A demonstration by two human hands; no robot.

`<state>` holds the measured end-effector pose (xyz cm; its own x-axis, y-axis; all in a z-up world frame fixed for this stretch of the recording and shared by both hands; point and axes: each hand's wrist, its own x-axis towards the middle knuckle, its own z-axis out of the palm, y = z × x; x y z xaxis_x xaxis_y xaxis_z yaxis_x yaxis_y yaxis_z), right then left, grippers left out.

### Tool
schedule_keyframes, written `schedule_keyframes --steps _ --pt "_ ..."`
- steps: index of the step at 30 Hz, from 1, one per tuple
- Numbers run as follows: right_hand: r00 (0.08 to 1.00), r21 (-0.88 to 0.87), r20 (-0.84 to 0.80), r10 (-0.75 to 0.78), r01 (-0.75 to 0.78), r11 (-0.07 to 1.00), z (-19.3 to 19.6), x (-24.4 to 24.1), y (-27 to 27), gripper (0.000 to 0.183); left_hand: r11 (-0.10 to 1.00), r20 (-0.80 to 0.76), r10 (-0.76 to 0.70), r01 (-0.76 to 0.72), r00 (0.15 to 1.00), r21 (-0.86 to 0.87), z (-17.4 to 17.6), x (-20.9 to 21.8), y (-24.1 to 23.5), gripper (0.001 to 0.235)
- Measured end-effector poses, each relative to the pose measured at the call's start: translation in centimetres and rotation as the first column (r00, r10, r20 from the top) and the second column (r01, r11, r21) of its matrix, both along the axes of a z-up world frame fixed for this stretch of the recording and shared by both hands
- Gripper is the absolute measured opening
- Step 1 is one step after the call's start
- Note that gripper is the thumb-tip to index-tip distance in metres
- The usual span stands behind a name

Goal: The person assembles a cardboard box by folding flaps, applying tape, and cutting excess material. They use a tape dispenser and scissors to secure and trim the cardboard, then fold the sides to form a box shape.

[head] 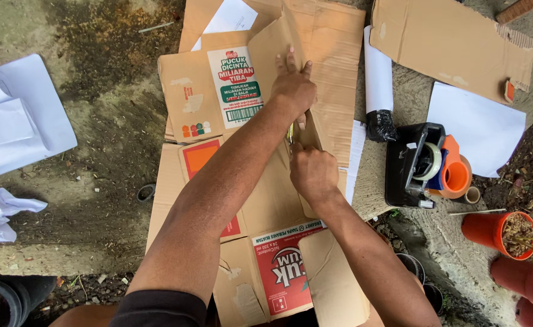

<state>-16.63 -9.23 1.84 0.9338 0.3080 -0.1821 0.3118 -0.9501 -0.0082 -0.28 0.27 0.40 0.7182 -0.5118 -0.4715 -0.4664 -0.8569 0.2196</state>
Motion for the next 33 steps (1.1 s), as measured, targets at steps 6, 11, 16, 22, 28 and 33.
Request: schedule_keyframes --steps 6,11,16,22,28,33 --pt "0.999 -0.028 -0.044 -0.013 0.012 1.0 0.8 -0.5 -0.1 0.009 1.0 0.002 0.013 -0.013 1.0 0.028 0.2 0.4 -0.5 0.07" --pt "0.999 -0.023 -0.032 -0.002 0.001 1.0 1.0 -1.4 -0.3 0.007 0.994 -0.068 0.051 -0.044 0.996 0.1 1.6 0.5 -0.9 0.084" --pt "0.997 -0.004 -0.07 -0.022 0.022 1.0 1.0 -2.9 -0.9 0.01 0.986 -0.053 0.043 -0.033 0.998 0.164 2.1 -0.2 -1.2 0.09" --pt "0.998 -0.047 -0.05 0.027 -0.029 0.998 1.2 -4.3 -1.7 0.013 0.988 -0.068 0.073 -0.063 0.995 0.139 1.1 -0.2 -1.2 0.087" --pt "0.992 -0.07 -0.124 -0.009 0.001 0.998 1.9 -6.2 -2.4 0.017 0.993 -0.044 0.092 -0.088 0.995 0.077 0.4 -0.8 -0.2 0.081" --pt "0.994 -0.044 -0.109 -0.03 0.025 0.999 2.0 -7.9 -2.9 0.008 0.995 -0.02 0.094 -0.093 0.995 0.022 0.3 -1.5 0.5 0.088"
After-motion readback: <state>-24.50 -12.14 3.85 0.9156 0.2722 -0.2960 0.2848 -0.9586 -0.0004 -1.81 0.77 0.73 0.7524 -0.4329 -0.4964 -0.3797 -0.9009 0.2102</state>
